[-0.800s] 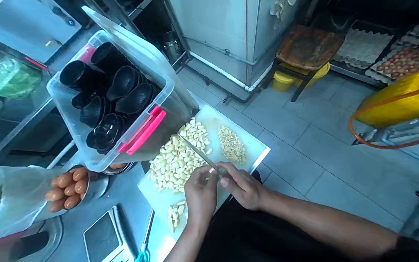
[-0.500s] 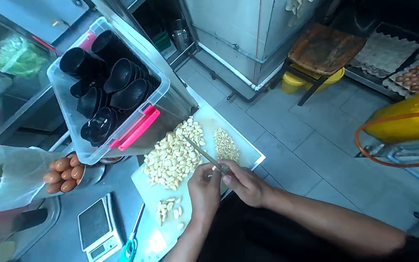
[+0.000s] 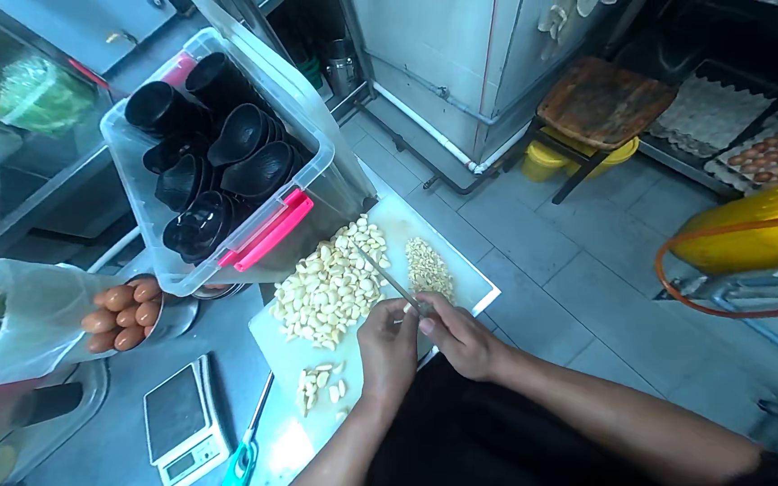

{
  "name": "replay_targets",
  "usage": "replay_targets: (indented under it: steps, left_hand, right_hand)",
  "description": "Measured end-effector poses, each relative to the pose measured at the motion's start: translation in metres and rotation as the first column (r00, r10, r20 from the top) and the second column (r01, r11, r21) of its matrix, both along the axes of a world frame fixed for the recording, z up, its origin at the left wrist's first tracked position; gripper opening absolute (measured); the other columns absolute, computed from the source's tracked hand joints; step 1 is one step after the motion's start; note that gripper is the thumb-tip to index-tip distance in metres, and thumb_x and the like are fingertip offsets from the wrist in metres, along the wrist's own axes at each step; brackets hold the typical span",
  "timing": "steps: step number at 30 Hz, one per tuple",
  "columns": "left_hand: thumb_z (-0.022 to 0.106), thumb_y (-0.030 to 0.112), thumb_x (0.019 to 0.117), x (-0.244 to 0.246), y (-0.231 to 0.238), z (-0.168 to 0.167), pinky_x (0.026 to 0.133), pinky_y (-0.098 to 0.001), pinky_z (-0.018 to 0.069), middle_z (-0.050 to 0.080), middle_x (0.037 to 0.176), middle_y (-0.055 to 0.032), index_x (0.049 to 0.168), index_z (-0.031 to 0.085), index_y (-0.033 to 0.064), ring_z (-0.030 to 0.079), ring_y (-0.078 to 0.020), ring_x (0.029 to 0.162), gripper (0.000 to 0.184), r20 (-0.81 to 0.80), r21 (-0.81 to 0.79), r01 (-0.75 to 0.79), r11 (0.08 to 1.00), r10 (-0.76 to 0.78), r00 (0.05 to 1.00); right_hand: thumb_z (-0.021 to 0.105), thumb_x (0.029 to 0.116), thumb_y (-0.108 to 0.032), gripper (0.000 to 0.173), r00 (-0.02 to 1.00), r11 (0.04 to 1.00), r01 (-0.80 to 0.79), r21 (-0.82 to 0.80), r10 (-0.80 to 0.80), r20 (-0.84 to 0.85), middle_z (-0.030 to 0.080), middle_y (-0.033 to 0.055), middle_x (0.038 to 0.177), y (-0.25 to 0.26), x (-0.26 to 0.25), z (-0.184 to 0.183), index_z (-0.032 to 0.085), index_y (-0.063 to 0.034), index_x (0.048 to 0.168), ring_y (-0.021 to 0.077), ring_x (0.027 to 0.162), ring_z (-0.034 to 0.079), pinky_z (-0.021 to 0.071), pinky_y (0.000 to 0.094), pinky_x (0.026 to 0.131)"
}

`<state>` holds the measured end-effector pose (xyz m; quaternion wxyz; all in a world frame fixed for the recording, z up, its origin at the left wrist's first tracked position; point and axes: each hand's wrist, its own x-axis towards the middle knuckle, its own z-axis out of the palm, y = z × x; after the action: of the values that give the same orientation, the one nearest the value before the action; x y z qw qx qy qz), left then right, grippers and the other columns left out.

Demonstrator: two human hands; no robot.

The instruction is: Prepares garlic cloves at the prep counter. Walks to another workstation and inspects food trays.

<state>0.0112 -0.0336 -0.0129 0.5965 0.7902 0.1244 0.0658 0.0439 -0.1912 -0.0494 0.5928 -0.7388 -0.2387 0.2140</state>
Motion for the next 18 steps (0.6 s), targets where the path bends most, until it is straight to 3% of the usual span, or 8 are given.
replay_targets:
  steps: [6, 10, 12, 15, 16, 18]
  left_hand:
    - [0.072, 0.006, 0.0933, -0.011, 0.027, -0.009, 0.07, -0.0311, 0.0657, 0.072, 0.102, -0.004, 0.105, 0.072, 0.0058, 0.072, -0.0135, 0.077, 0.011, 0.003, 0.027, 0.141, 0.99, -0.141, 0.99]
    - [0.067, 0.018, 0.099, -0.009, 0.082, -0.009, 0.074, -0.0325, 0.0623, 0.07, 0.105, -0.0051, 0.115, 0.071, 0.0075, 0.069, -0.0129, 0.082, 0.019, -0.056, 0.315, 0.082, 0.946, -0.068, 0.996]
    - [0.064, 0.021, 0.1011, -0.007, 0.118, -0.014, 0.08, -0.0376, 0.061, 0.068, 0.115, -0.0105, 0.12, 0.071, 0.0062, 0.069, -0.018, 0.093, 0.025, -0.058, 0.447, 0.073, 0.892, -0.053, 0.997]
    - [0.059, 0.025, 0.1039, -0.015, 0.163, -0.02, 0.098, -0.0462, 0.0554, 0.064, 0.133, -0.0112, 0.131, 0.067, 0.0085, 0.064, -0.024, 0.118, 0.033, -0.065, 0.596, 0.092, 0.798, -0.066, 0.996]
    - [0.058, 0.023, 0.1039, -0.023, 0.173, -0.02, 0.101, -0.0494, 0.0528, 0.064, 0.133, -0.0125, 0.129, 0.068, 0.0071, 0.062, -0.0273, 0.122, 0.031, -0.059, 0.649, 0.085, 0.756, -0.062, 0.996]
    - [0.06, 0.018, 0.1005, -0.041, 0.188, -0.021, 0.098, -0.0525, 0.0532, 0.069, 0.12, -0.0126, 0.115, 0.074, 0.0067, 0.064, -0.0309, 0.116, 0.023, -0.106, 0.728, 0.126, 0.674, -0.072, 0.992]
  right_hand:
    - [0.035, 0.108, -0.044, 0.046, 0.974, 0.992, 0.116, -0.058, -0.125, -0.187, 0.061, 0.003, 0.079, 0.022, -0.015, 0.003, 0.05, -0.0121, 0.139, 0.0134, 0.055, 0.057, 0.0533, 0.0333, 0.052]
    - [0.035, 0.1077, -0.037, 0.041, 0.921, 0.955, 0.26, -0.141, -0.289, -0.261, 0.061, 0.0027, 0.075, 0.031, -0.03, -0.001, 0.052, -0.0126, 0.136, 0.0153, 0.051, 0.057, 0.054, 0.0341, 0.048]
    - [0.035, 0.1081, -0.034, 0.039, 0.889, 0.928, 0.334, -0.166, -0.369, -0.272, 0.06, 0.0028, 0.072, 0.033, -0.04, -0.007, 0.056, -0.0109, 0.132, 0.016, 0.049, 0.057, 0.0554, 0.034, 0.047]
    - [0.037, 0.1084, -0.033, 0.041, 0.875, 0.918, 0.349, -0.189, -0.392, -0.286, 0.059, 0.0036, 0.07, 0.038, -0.052, -0.013, 0.057, -0.0114, 0.137, 0.0166, 0.049, 0.057, 0.0548, 0.0337, 0.046]
    - [0.038, 0.1085, -0.034, 0.042, 0.88, 0.919, 0.342, -0.196, -0.386, -0.277, 0.059, 0.0033, 0.07, 0.04, -0.054, -0.015, 0.057, -0.0127, 0.139, 0.0162, 0.049, 0.056, 0.0545, 0.0334, 0.047]
    - [0.039, 0.1084, -0.036, 0.043, 0.89, 0.917, 0.338, -0.211, -0.385, -0.244, 0.058, 0.0025, 0.068, 0.045, -0.053, -0.018, 0.058, -0.0136, 0.14, 0.0153, 0.049, 0.056, 0.0543, 0.0334, 0.048]
